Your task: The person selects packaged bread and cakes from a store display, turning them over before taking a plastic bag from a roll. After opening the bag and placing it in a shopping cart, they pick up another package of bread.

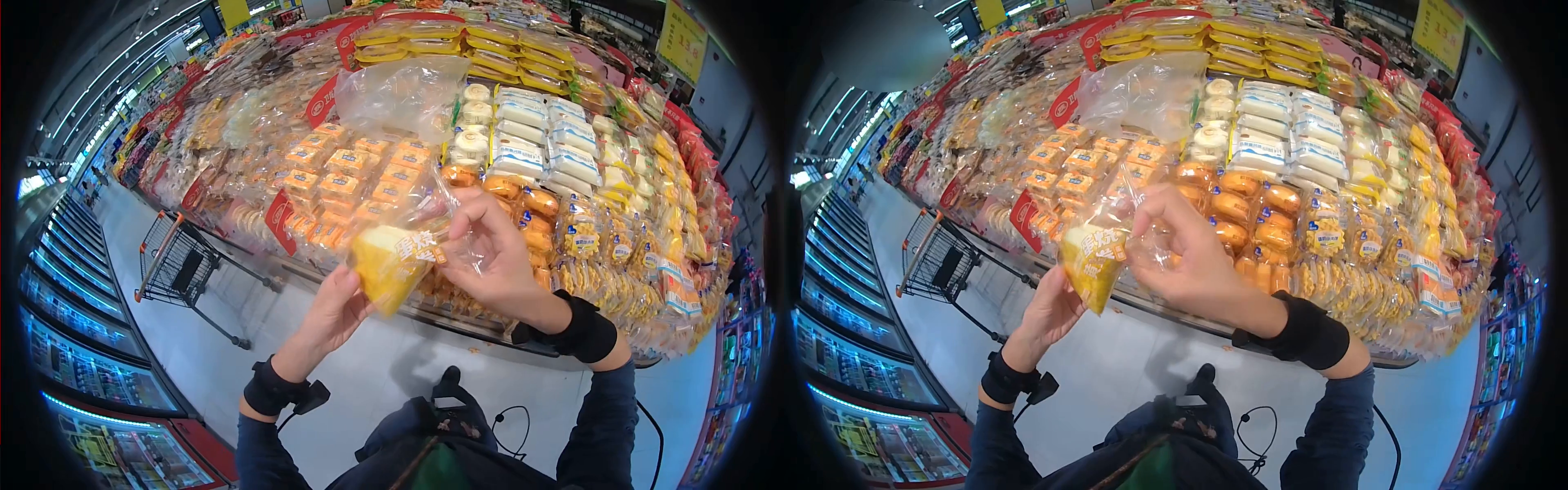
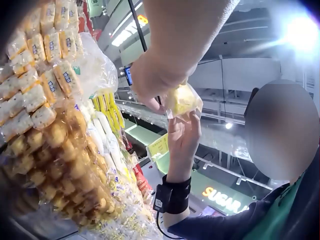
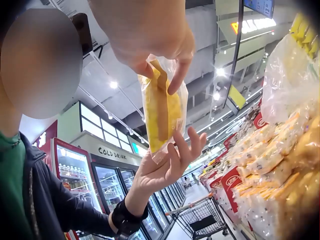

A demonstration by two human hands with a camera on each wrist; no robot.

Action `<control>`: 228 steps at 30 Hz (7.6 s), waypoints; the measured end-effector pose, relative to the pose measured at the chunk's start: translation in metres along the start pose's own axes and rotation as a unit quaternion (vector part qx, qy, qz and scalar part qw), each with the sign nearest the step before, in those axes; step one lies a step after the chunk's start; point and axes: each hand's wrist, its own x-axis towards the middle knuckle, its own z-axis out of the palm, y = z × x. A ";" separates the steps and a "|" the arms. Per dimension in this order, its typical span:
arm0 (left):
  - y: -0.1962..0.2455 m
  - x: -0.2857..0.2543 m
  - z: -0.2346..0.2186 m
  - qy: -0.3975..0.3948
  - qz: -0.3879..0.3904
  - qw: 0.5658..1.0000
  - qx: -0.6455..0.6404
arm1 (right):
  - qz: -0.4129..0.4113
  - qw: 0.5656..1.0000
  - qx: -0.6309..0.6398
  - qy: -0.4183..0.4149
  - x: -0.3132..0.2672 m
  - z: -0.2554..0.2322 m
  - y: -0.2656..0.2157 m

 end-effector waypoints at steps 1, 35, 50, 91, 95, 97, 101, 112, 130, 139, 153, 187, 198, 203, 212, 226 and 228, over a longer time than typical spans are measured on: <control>-0.007 -0.010 -0.003 0.006 0.007 1.000 0.013 | -0.008 1.000 -0.018 -0.005 -0.010 0.010 0.006; -0.130 -0.082 0.057 0.030 -0.001 0.990 0.137 | 0.398 0.870 0.259 0.135 -0.210 0.013 -0.038; -0.179 -0.053 0.142 -0.071 0.048 0.952 0.295 | 0.302 0.906 0.236 0.181 -0.274 -0.076 -0.063; -0.186 -0.069 0.149 -0.081 -0.054 0.976 0.197 | 0.304 0.879 0.315 0.190 -0.303 -0.084 -0.081; -0.184 -0.069 0.152 -0.078 -0.066 0.978 0.181 | 0.310 0.876 0.315 0.194 -0.304 -0.084 -0.082; -0.186 -0.070 0.150 -0.078 -0.069 0.978 0.180 | 0.313 0.874 0.318 0.193 -0.304 -0.084 -0.082; -0.186 -0.071 0.151 -0.080 -0.064 0.978 0.184 | 0.312 0.872 0.328 0.187 -0.305 -0.085 -0.082; -0.189 -0.077 0.146 -0.134 -0.066 0.942 0.300 | 0.311 0.876 0.251 0.269 -0.308 -0.090 -0.075; -0.193 -0.055 0.158 -0.060 -0.056 0.987 0.138 | 0.299 0.904 0.222 0.210 -0.288 -0.087 -0.066; -0.207 -0.052 0.164 0.006 0.060 0.988 0.143 | 0.295 0.911 0.230 0.171 -0.291 -0.069 -0.066; -0.184 -0.072 0.167 -0.063 0.134 0.970 0.190 | 0.237 0.927 0.104 0.273 -0.290 -0.084 -0.088; -0.183 -0.080 0.178 -0.055 0.102 0.973 0.202 | 0.219 0.933 0.097 0.269 -0.295 -0.082 -0.098; -0.183 -0.081 0.173 -0.063 0.079 0.981 0.168 | 0.195 0.941 0.123 0.248 -0.297 -0.076 -0.104; -0.184 -0.083 0.173 -0.062 0.081 0.981 0.166 | 0.193 0.941 0.119 0.250 -0.296 -0.075 -0.105; -0.186 -0.085 0.174 -0.061 0.098 0.974 0.196 | 0.186 0.943 0.120 0.247 -0.299 -0.075 -0.106; -0.188 -0.090 0.175 -0.067 0.100 0.974 0.190 | 0.179 0.946 0.122 0.243 -0.302 -0.075 -0.110; -0.188 -0.091 0.174 -0.065 0.100 0.974 0.194 | 0.179 0.945 0.124 0.243 -0.302 -0.075 -0.110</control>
